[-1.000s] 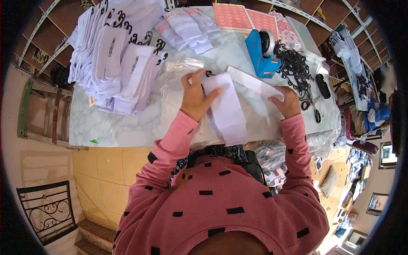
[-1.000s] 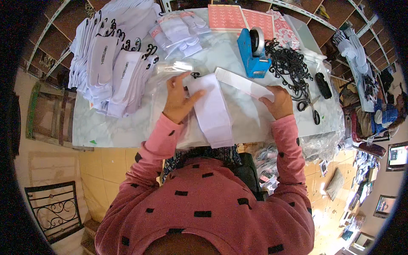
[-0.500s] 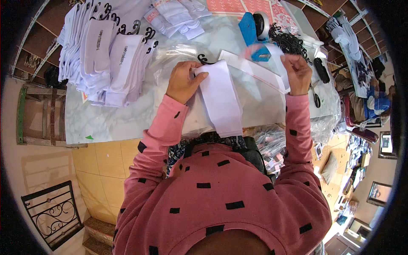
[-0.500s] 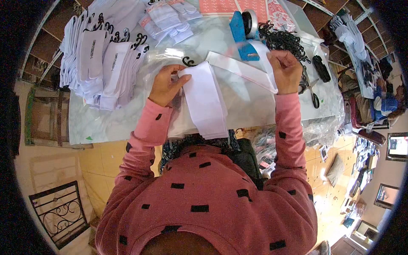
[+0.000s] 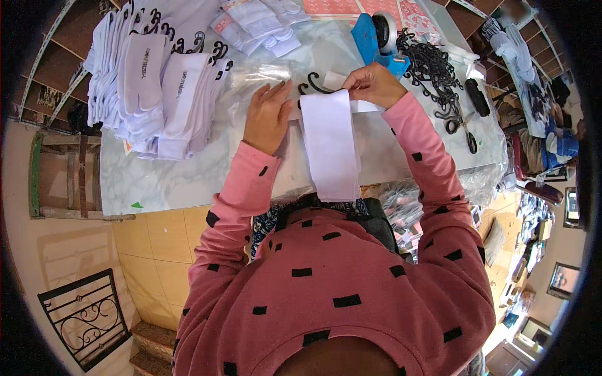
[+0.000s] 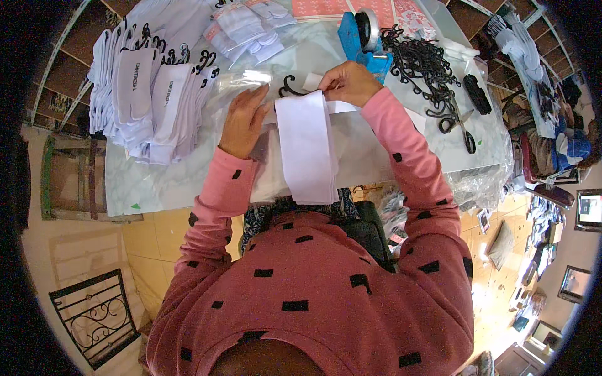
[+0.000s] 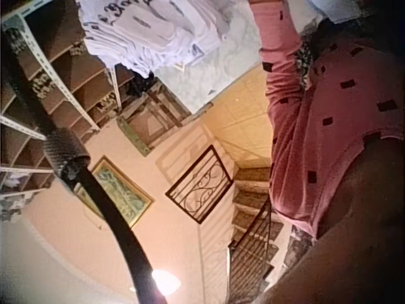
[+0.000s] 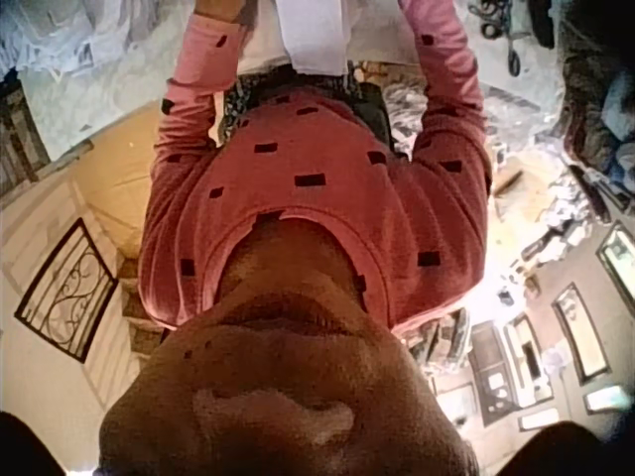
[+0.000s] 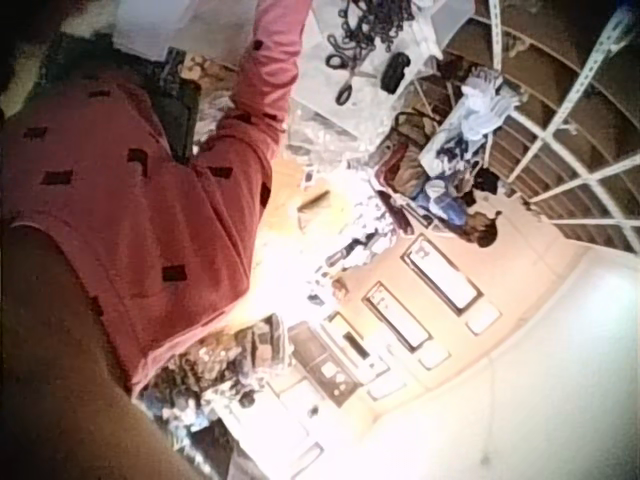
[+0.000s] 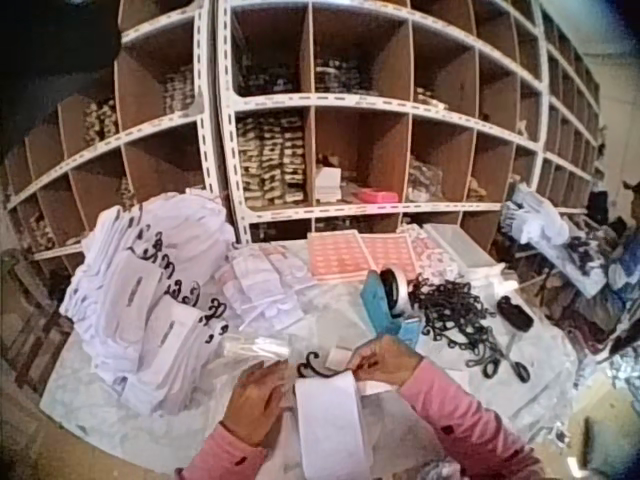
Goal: The recorder is placing white socks into individual plastic bags and attaching labels.
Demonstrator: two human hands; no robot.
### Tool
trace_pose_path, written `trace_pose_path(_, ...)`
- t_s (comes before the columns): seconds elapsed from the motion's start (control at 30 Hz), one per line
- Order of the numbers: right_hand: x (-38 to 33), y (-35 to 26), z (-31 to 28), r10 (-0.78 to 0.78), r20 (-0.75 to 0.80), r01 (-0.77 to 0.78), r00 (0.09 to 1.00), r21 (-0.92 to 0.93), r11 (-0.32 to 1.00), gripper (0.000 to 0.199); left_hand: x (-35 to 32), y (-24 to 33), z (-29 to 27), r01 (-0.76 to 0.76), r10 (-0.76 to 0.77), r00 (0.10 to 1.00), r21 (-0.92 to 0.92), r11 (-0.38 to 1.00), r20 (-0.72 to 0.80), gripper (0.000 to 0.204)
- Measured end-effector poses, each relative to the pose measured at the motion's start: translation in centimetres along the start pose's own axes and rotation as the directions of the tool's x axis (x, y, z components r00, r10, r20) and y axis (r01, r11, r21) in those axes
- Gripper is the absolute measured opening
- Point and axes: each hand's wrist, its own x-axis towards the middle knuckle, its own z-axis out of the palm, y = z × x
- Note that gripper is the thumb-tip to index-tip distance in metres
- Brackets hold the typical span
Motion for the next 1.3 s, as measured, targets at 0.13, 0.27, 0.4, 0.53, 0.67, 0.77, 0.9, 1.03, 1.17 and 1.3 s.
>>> trace_pose_path(0.13,-1.0,0.0,0.0,0.026,-0.039,-0.035,0.999,-0.232,0.972,0.014,-1.2,-0.2,-1.4,0.228,-0.214,0.947,-0.029,0.973,0.237,0.034)
trace_pose_path(0.27,-2.3,-0.8,-1.3,-0.002,0.017,0.008,1.000,-0.327,0.945,0.018,-0.4,0.6,-3.5,0.639,-0.458,0.723,-0.247,0.729,0.517,0.035)
trace_pose_path(0.4,-2.7,-2.2,-1.5,0.024,0.145,0.007,0.989,-0.207,0.978,0.020,0.1,0.7,-3.7,0.680,-0.444,0.675,-0.261,0.686,0.590,0.033)
trace_pose_path(0.53,-2.8,-5.2,0.2,0.190,0.227,-0.240,0.955,0.218,0.946,0.022,0.8,1.4,-3.2,0.852,-0.298,0.520,-0.462,0.246,0.801,0.031)
trace_pose_path(0.67,-2.0,-5.2,0.7,0.191,0.198,-0.217,0.962,0.119,0.969,0.017,1.6,1.2,-1.3,0.578,-0.249,0.774,-0.491,0.651,0.582,0.018)
trace_pose_path(0.77,-1.3,-4.8,1.4,-0.237,0.103,0.252,0.966,-0.173,0.952,0.011,2.6,1.7,-0.6,0.235,-0.138,0.908,-0.208,0.949,0.396,0.014)
trace_pose_path(0.9,-1.3,-4.3,3.7,-0.207,-0.038,0.155,0.978,-0.536,0.830,0.009,3.0,1.3,0.8,0.186,-0.155,0.908,-0.044,0.982,0.390,0.017)
trace_pose_path(1.03,-1.3,-2.8,5.2,-0.341,-0.188,0.154,0.921,-0.629,0.762,0.006,3.0,1.2,0.6,0.230,-0.159,0.898,-0.128,0.965,0.411,0.017)
trace_pose_path(1.17,-2.0,-2.1,3.0,-0.371,-0.520,0.054,0.769,-0.526,0.849,0.010,3.0,1.4,0.6,0.303,-0.238,0.870,-0.087,0.949,0.432,0.018)
trace_pose_path(1.3,-3.5,-3.2,-0.5,-0.336,-0.842,-0.583,0.422,-0.536,0.611,0.040,3.2,1.7,0.3,0.358,-0.268,0.845,-0.116,0.927,0.464,0.019)
